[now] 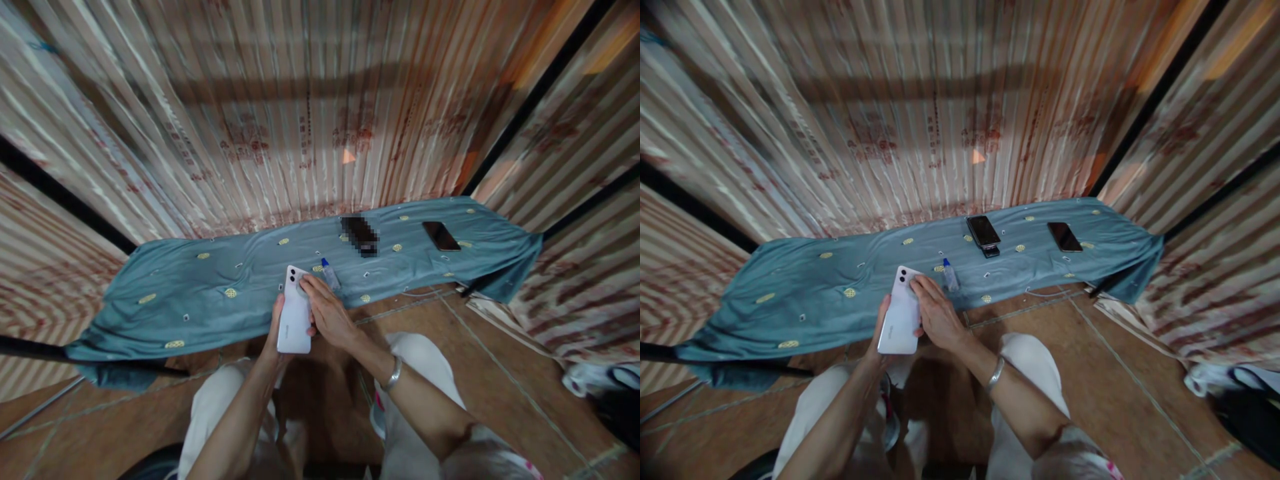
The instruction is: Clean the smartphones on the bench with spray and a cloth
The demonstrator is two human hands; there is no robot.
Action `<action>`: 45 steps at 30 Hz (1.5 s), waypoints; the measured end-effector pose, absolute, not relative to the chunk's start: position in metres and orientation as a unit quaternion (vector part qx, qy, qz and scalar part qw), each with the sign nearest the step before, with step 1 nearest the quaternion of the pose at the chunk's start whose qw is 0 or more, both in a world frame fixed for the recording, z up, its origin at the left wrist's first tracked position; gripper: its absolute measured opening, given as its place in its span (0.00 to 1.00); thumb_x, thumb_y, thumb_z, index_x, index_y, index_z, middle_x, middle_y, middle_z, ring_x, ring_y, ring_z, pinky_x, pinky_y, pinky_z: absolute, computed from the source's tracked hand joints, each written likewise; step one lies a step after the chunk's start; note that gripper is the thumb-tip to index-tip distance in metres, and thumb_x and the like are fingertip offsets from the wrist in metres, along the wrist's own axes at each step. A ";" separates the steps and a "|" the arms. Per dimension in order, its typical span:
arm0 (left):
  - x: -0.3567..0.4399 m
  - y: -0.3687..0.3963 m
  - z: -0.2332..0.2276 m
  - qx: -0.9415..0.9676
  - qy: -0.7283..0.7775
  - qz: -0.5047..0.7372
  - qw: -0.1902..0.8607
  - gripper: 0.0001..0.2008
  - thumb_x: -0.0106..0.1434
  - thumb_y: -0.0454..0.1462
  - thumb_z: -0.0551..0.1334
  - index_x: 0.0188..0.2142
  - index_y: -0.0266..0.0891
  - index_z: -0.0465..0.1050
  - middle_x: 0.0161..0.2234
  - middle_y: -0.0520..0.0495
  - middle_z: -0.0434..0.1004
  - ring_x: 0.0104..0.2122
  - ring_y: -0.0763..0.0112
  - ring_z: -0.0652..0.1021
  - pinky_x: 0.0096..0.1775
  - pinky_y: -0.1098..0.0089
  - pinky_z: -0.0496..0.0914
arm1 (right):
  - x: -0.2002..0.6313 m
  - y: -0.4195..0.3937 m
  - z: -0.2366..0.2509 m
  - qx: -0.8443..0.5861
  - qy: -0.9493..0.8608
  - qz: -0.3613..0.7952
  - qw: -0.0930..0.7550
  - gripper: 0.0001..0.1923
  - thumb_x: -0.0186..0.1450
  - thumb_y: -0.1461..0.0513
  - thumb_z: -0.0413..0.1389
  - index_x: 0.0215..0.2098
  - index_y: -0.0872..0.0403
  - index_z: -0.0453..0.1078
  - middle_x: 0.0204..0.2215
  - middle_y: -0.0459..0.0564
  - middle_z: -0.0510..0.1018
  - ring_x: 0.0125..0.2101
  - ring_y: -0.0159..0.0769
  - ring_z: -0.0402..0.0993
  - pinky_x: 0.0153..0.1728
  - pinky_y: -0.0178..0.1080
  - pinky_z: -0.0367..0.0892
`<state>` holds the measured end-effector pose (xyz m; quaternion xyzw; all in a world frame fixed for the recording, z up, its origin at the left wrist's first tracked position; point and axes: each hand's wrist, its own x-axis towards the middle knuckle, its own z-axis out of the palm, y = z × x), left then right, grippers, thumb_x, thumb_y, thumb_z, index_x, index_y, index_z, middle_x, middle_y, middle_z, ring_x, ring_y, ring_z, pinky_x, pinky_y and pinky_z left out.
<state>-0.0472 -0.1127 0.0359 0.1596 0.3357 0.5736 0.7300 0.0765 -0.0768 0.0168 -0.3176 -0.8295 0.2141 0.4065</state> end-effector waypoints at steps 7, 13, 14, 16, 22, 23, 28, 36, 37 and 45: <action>-0.041 -0.114 0.033 0.172 0.321 0.553 0.750 0.24 0.54 0.54 0.59 0.36 0.34 0.71 0.23 0.46 0.74 0.19 0.70 0.72 0.17 0.72 0.65 | 0.081 -0.064 0.019 -0.354 -0.823 0.192 0.400 0.26 0.68 0.66 0.38 0.63 0.59 0.54 0.61 0.59 0.59 0.63 0.41 0.50 0.62 0.52 0.52; -0.046 -0.113 0.032 0.148 0.325 0.558 0.749 0.22 0.58 0.53 0.56 0.36 0.34 0.71 0.22 0.46 0.75 0.18 0.68 0.73 0.16 0.71 0.66 | 0.077 -0.072 0.018 -0.333 -0.838 0.180 0.393 0.26 0.67 0.67 0.39 0.62 0.60 0.55 0.61 0.60 0.59 0.63 0.41 0.50 0.61 0.51 0.53; -0.048 -0.113 0.033 0.139 0.331 0.565 0.743 0.21 0.59 0.52 0.55 0.37 0.34 0.71 0.23 0.47 0.75 0.18 0.68 0.74 0.17 0.71 0.66 | 0.076 -0.075 0.017 -0.325 -0.841 0.185 0.391 0.26 0.67 0.67 0.39 0.62 0.61 0.55 0.61 0.60 0.59 0.62 0.41 0.50 0.61 0.50 0.54; -0.051 -0.112 0.034 0.122 0.349 0.575 0.730 0.20 0.61 0.50 0.54 0.39 0.35 0.70 0.23 0.48 0.76 0.18 0.69 0.74 0.17 0.72 0.67 | 0.073 -0.080 0.015 -0.309 -0.846 0.198 0.387 0.26 0.67 0.66 0.38 0.63 0.60 0.54 0.61 0.60 0.59 0.63 0.40 0.50 0.61 0.49 0.54; -0.051 -0.112 0.036 0.139 0.367 0.578 0.716 0.18 0.60 0.48 0.56 0.38 0.35 0.70 0.24 0.47 0.77 0.19 0.68 0.75 0.19 0.71 0.68 | 0.073 -0.076 0.011 -0.313 -0.838 0.211 0.394 0.26 0.68 0.65 0.38 0.64 0.59 0.50 0.63 0.59 0.56 0.64 0.37 0.48 0.62 0.48 0.52; -0.049 -0.112 0.035 0.154 0.358 0.571 0.722 0.18 0.59 0.49 0.57 0.37 0.35 0.70 0.23 0.47 0.77 0.19 0.68 0.74 0.19 0.71 0.68 | 0.074 -0.073 0.011 -0.322 -0.833 0.209 0.398 0.26 0.68 0.65 0.38 0.64 0.59 0.50 0.63 0.59 0.56 0.64 0.38 0.47 0.62 0.48 0.51; -0.042 -0.115 0.026 0.196 0.324 0.547 0.746 0.23 0.54 0.53 0.60 0.36 0.34 0.71 0.21 0.47 0.75 0.17 0.69 0.73 0.18 0.71 0.67 | 0.078 -0.065 0.013 -0.349 -0.808 0.220 0.421 0.26 0.69 0.65 0.37 0.65 0.57 0.50 0.63 0.56 0.57 0.64 0.37 0.48 0.63 0.49 0.50; -0.036 -0.119 0.022 0.209 0.364 0.513 0.749 0.24 0.54 0.55 0.59 0.36 0.35 0.71 0.18 0.50 0.73 0.14 0.71 0.71 0.15 0.73 0.62 | 0.080 -0.066 0.024 -0.321 -0.805 0.242 0.437 0.26 0.69 0.65 0.37 0.65 0.54 0.49 0.64 0.54 0.56 0.64 0.35 0.48 0.63 0.48 0.48; -0.036 -0.120 0.022 0.214 0.364 0.515 0.746 0.23 0.55 0.54 0.59 0.36 0.35 0.71 0.19 0.50 0.74 0.14 0.71 0.71 0.15 0.73 0.62 | 0.080 -0.066 0.024 -0.317 -0.806 0.241 0.438 0.26 0.69 0.66 0.37 0.65 0.54 0.48 0.64 0.54 0.55 0.64 0.35 0.48 0.63 0.48 0.48; -0.040 -0.118 0.025 0.150 0.431 0.552 0.698 0.19 0.63 0.46 0.55 0.42 0.32 0.73 0.26 0.46 0.79 0.18 0.70 0.75 0.21 0.71 0.69 | 0.077 -0.075 0.026 -0.288 -0.829 0.229 0.421 0.27 0.67 0.68 0.37 0.65 0.57 0.50 0.64 0.56 0.55 0.64 0.35 0.47 0.63 0.47 0.50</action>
